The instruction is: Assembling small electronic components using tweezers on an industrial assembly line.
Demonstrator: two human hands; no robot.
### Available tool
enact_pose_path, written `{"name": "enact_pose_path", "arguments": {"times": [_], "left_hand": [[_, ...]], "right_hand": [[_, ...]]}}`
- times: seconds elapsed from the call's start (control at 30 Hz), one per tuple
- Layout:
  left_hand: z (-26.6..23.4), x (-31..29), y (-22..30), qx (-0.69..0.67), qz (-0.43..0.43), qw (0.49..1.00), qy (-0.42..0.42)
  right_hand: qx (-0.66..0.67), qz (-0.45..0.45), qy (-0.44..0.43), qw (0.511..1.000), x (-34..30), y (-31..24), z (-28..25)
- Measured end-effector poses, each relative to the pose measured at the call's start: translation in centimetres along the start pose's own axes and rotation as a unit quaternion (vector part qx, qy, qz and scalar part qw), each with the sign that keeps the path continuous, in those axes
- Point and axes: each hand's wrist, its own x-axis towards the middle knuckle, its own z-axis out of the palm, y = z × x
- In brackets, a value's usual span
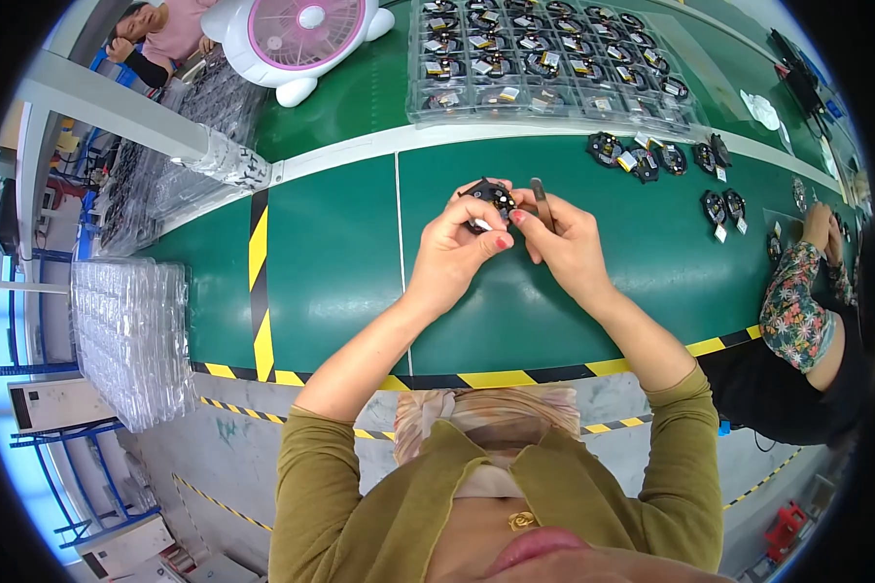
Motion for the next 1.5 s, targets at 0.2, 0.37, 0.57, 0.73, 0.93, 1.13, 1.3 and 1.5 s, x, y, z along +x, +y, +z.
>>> {"name": "enact_pose_path", "arguments": {"times": [0.2, 0.37, 0.57, 0.73, 0.93, 1.13, 1.3, 1.5], "left_hand": [[0.2, 0.0, 0.3, -0.108, -0.024, 0.993, 0.033], [0.4, 0.1, 0.9, 0.117, -0.021, 0.991, 0.059], [-0.3, -0.4, 1.3, 0.178, -0.031, 0.975, 0.125], [-0.5, -0.5, 0.8, 0.404, 0.048, 0.904, 0.132], [-0.6, -0.9, 0.3, 0.462, 0.075, 0.867, 0.17], [-0.5, -0.9, 0.7, 0.393, 0.046, 0.898, 0.193], [-0.9, -1.2, 0.2, 0.4, 0.055, 0.898, 0.175], [-0.7, -1.2, 0.1, 0.396, 0.066, 0.899, 0.176]], "right_hand": [[-0.048, 0.013, -0.036, 0.998, -0.2, 0.1, 0.3], [-0.028, -0.018, 0.009, 0.999, -0.2, 0.8, 0.3], [0.02, 0.053, -0.033, 0.998, 0.0, -0.1, 0.2], [-0.021, 0.063, -0.042, 0.997, -0.4, 0.4, 0.4], [-0.133, -0.021, -0.034, 0.99, -0.9, 0.2, 1.1], [-0.176, -0.05, -0.033, 0.982, -0.8, 0.0, 1.2], [-0.198, -0.056, -0.034, 0.978, -0.8, -0.1, 1.3], [-0.184, -0.068, -0.029, 0.98, -0.9, 0.4, 1.3]]}}
